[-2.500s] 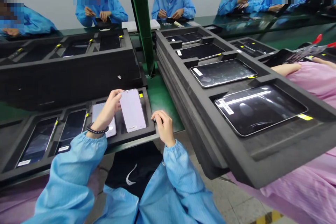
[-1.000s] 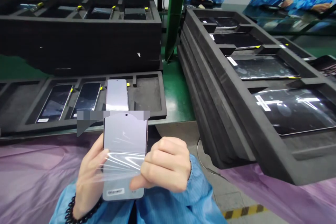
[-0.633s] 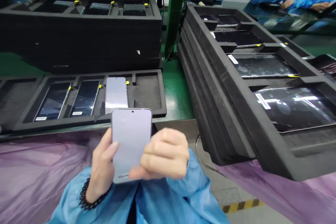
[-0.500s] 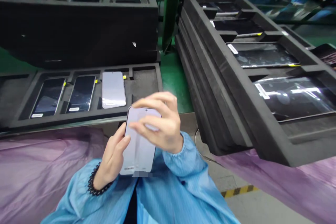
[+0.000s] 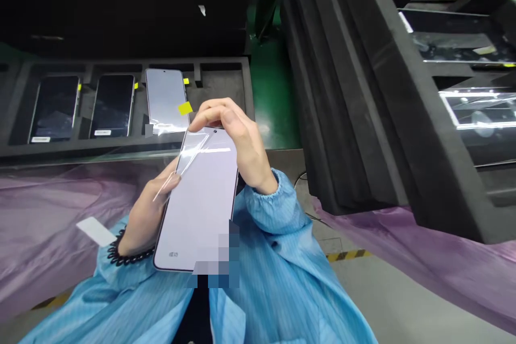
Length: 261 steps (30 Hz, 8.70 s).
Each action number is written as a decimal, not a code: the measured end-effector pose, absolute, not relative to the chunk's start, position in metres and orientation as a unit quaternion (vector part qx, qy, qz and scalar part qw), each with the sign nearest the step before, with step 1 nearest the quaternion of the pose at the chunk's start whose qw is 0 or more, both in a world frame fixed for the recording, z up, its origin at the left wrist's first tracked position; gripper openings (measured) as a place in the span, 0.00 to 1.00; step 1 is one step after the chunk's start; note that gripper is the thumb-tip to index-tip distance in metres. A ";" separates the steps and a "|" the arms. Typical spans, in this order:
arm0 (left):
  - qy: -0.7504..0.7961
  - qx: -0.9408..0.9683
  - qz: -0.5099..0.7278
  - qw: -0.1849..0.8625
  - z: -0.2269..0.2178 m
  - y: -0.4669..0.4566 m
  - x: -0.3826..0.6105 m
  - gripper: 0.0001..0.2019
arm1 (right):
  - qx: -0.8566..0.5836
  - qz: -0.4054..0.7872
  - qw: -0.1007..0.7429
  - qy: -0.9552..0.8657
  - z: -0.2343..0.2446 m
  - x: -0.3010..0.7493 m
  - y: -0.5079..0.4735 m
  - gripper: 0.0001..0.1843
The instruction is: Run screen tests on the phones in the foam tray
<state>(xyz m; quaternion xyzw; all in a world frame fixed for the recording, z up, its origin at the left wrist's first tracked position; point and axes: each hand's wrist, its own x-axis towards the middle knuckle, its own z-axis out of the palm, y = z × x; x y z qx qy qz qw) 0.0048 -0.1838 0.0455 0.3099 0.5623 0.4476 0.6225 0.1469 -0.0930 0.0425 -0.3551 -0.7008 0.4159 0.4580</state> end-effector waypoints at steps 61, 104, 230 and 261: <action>0.566 0.738 0.356 -0.087 -0.059 -0.121 -0.110 0.26 | -0.378 0.046 0.363 -0.851 -0.048 0.177 -0.057 0.19; 0.603 0.709 0.365 -0.044 -0.063 -0.128 -0.114 0.24 | -0.355 0.075 0.286 -0.887 -0.046 0.181 -0.055 0.25; 0.876 0.441 0.184 0.074 -0.030 -0.075 -0.282 0.34 | -0.625 0.179 0.375 -0.660 -0.029 0.216 -0.005 0.41; 0.776 0.395 0.487 -0.071 -0.024 -0.055 -0.262 0.20 | -0.585 -0.027 0.456 -0.670 -0.005 0.185 0.050 0.23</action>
